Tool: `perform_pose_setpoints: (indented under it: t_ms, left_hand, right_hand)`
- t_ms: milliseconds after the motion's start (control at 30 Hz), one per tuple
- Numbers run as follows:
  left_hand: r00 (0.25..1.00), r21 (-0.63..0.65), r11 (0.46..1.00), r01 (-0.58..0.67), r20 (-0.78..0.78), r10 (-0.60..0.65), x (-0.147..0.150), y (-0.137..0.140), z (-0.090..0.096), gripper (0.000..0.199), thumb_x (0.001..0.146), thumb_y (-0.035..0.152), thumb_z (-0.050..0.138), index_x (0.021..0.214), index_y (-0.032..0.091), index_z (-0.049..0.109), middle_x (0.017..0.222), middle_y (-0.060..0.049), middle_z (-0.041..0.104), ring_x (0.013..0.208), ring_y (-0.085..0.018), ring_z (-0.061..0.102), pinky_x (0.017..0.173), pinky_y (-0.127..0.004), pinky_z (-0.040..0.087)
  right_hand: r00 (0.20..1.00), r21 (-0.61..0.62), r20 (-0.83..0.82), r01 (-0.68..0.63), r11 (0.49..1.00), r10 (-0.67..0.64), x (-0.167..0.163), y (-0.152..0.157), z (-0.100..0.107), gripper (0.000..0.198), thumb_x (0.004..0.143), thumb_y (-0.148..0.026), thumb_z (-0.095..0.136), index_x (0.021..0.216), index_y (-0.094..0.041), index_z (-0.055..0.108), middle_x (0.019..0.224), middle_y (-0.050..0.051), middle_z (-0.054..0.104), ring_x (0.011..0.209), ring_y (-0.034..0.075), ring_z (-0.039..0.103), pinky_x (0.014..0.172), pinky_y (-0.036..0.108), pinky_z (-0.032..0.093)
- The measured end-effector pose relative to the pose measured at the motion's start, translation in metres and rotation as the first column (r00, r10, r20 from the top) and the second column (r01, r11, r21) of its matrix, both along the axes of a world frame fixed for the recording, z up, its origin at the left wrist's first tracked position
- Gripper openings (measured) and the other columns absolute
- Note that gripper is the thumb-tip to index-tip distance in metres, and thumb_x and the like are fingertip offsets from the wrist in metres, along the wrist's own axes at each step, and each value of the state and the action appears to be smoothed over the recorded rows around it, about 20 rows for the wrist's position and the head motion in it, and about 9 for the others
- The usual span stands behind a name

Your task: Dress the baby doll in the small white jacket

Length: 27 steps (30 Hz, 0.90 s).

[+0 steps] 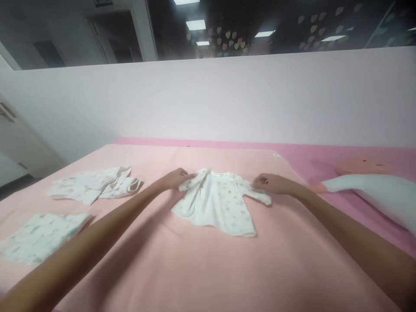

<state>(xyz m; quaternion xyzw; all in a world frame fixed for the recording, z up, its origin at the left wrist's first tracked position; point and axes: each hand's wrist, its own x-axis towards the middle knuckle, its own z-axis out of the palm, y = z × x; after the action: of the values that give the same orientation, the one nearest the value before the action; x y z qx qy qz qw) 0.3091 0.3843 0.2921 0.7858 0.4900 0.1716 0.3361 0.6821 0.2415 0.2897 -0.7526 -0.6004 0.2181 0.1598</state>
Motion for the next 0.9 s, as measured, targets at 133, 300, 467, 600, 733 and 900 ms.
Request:
perform_pose_setpoints:
  t_ms: [133, 300, 467, 600, 733, 900]
  left_hand:
    - [0.972, 0.165, 0.986, -0.027, -0.227, 0.064, -0.013, 0.008, -0.03, 0.066, 0.075, 0.076, 0.062, 0.11, 0.021, 0.069, 0.117, -0.013, 0.073, 0.116, -0.035, 0.062, 0.093, -0.04, 0.046]
    - [0.946, 0.194, 0.98, -0.034, -0.309, 0.094, -0.021, 0.021, -0.034, 0.056, 0.073, 0.072, 0.064, 0.099, 0.022, 0.069, 0.11, -0.012, 0.072, 0.118, -0.038, 0.057, 0.093, -0.042, 0.046]
    - [0.98, -0.105, 0.994, -0.014, -0.197, -0.007, -0.03, 0.035, -0.016, 0.047, 0.072, 0.065, 0.073, 0.09, 0.022, 0.067, 0.095, -0.006, 0.074, 0.09, -0.029, 0.068, 0.072, -0.035, 0.048]
    - [0.992, -0.133, 0.985, -0.114, 0.048, 0.121, -0.033, 0.066, -0.016, 0.055, 0.071, 0.06, 0.079, 0.104, 0.019, 0.062, 0.094, -0.006, 0.074, 0.084, -0.025, 0.071, 0.067, -0.031, 0.053]
    - [0.977, 0.09, 0.975, -0.204, -0.043, 0.208, -0.025, 0.087, -0.034, 0.053, 0.079, 0.054, 0.074, 0.114, 0.018, 0.056, 0.104, -0.01, 0.073, 0.082, -0.024, 0.072, 0.069, -0.035, 0.058]
    - [0.973, 0.365, 0.919, -0.15, -0.111, 0.203, -0.009, 0.063, -0.036, 0.047, 0.089, 0.043, 0.064, 0.127, 0.017, 0.054, 0.133, -0.017, 0.059, 0.125, -0.038, 0.054, 0.107, -0.057, 0.043]
  right_hand:
    - [0.997, 0.016, -0.001, 0.072, 0.997, -0.072, 0.026, 0.0, -0.048, 0.063, 0.079, -0.069, 0.069, 0.12, -0.021, 0.064, 0.121, 0.016, 0.069, 0.104, 0.033, 0.068, 0.084, 0.041, 0.052]
    - [0.989, 0.056, 0.121, 0.077, 0.995, -0.084, 0.028, -0.012, -0.065, 0.054, 0.079, -0.073, 0.063, 0.096, -0.022, 0.061, 0.1, 0.011, 0.069, 0.082, 0.028, 0.066, 0.069, 0.038, 0.049]
    - [0.999, -0.051, 0.027, -0.025, 0.998, 0.026, 0.035, -0.013, -0.045, 0.047, 0.088, -0.071, 0.054, 0.083, -0.024, 0.055, 0.083, 0.005, 0.064, 0.07, 0.023, 0.06, 0.062, 0.034, 0.043]
    - [0.99, 0.118, 0.067, 0.114, 0.987, -0.122, 0.06, 0.02, -0.032, 0.051, 0.084, -0.074, 0.057, 0.082, -0.025, 0.049, 0.073, 0.0, 0.056, 0.063, 0.02, 0.052, 0.06, 0.032, 0.038]
    - [0.978, 0.161, 0.007, 0.205, 0.966, -0.209, 0.069, 0.053, -0.041, 0.054, 0.079, -0.072, 0.064, 0.099, -0.023, 0.055, 0.087, 0.004, 0.063, 0.075, 0.024, 0.06, 0.067, 0.034, 0.042]
    - [0.95, 0.463, 0.241, 0.066, 0.884, -0.198, 0.014, 0.029, -0.04, 0.046, 0.088, -0.053, 0.061, 0.122, -0.022, 0.055, 0.124, 0.016, 0.063, 0.116, 0.036, 0.055, 0.085, 0.043, 0.044]
